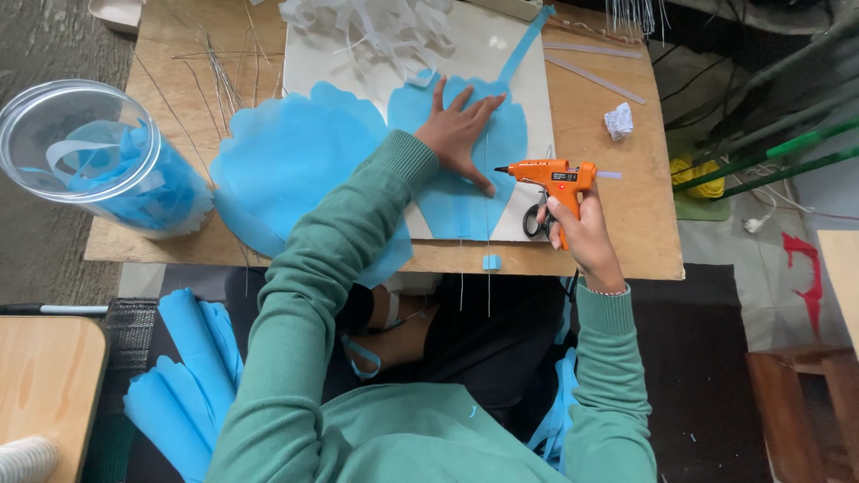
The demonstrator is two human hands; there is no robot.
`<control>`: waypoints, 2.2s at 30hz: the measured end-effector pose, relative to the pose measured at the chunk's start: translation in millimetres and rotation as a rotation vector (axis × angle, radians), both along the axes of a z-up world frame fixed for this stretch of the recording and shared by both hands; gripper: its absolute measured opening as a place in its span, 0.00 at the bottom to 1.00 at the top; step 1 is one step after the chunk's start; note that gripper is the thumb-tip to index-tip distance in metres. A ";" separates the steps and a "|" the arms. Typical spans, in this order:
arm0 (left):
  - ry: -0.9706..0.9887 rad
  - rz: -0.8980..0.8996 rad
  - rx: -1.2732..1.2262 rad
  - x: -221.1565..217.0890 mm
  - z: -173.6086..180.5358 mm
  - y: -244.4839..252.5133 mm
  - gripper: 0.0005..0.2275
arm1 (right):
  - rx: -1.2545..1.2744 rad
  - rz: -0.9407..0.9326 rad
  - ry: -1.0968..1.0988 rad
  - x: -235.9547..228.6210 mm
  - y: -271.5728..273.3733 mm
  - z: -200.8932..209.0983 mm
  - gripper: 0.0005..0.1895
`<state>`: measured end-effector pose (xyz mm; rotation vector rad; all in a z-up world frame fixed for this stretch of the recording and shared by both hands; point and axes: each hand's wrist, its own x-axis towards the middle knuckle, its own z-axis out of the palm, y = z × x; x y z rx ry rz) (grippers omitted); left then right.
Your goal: Making large blue fabric petals by gluing fabric to wire frames and trimming the edges with scissors.
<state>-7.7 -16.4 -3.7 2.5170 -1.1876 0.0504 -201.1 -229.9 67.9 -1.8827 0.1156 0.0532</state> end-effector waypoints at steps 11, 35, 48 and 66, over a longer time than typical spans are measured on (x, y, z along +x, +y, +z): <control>0.019 -0.020 0.012 2.1 -2.5 3.7 0.73 | 0.009 0.014 0.015 8.1 1.8 -9.9 0.20; 0.028 -0.027 0.036 0.9 -2.2 3.7 0.74 | 0.029 0.048 0.026 3.5 -1.5 -13.5 0.26; 0.100 -0.039 0.000 -0.6 7.5 8.5 0.62 | -0.290 -0.348 0.047 21.1 -52.3 26.9 0.23; 0.132 0.086 -0.131 13.5 -22.4 -3.5 0.35 | -0.915 -0.417 0.512 60.0 -138.2 -10.7 0.49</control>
